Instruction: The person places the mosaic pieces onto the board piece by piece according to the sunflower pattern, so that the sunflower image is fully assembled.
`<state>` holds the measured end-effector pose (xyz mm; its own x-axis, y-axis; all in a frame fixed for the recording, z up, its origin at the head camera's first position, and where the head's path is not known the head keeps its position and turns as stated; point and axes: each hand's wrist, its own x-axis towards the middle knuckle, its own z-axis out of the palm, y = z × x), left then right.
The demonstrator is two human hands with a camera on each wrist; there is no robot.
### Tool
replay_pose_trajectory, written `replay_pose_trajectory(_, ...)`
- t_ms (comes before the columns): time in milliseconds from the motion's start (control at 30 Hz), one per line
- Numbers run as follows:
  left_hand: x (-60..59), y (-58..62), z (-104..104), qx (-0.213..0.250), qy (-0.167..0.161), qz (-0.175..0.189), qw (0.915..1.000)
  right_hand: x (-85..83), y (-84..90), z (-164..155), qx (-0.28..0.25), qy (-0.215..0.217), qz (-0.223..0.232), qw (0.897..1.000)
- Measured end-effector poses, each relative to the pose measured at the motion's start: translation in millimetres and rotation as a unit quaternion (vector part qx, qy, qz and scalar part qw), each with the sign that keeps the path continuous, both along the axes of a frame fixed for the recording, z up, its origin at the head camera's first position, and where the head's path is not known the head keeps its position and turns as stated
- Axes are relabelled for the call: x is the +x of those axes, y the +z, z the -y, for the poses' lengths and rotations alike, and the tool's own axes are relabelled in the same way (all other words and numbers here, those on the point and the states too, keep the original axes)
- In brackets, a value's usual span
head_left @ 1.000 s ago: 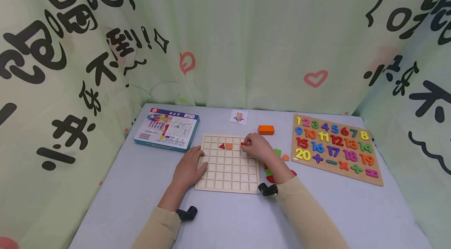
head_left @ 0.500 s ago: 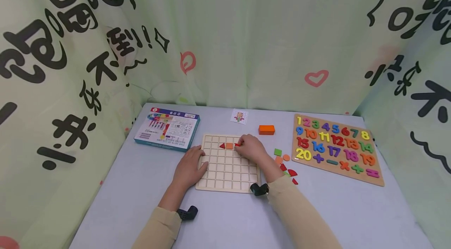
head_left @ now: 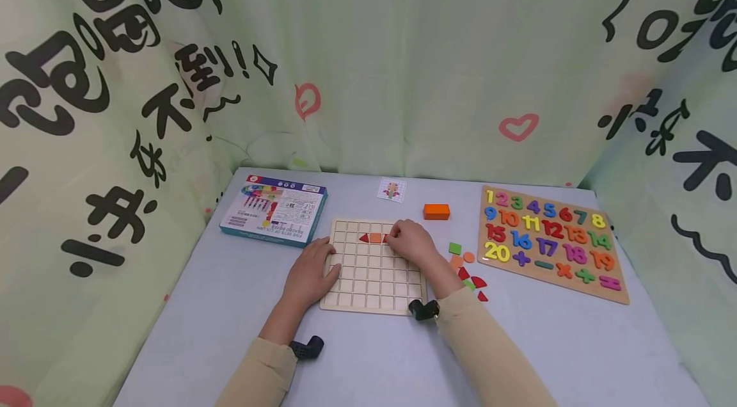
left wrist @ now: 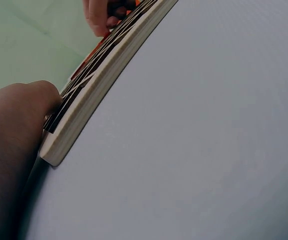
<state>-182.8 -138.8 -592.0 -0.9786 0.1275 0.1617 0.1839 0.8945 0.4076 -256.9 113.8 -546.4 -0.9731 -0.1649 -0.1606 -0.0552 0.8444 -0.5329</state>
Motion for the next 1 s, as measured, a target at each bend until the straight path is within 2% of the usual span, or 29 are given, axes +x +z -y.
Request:
replay_pose_trajectory(600,0.4,3.7,0,0.003,-0.005,0.015,0.9999,3.4,2.5,0,0.005,0.009,0.005,1.0)
replay_pose_trajectory(867,0.6,4.7,1,0.008,-0.007,0.018,0.9998,4.7,6.3,-11,-0.043,0.015,0.01,0.999)
replay_pose_trajectory(1000,0.5,5.1,1,0.009,-0.009,0.019,0.9997,4.7,11.9,-26,-0.043,0.022,0.0,0.999)
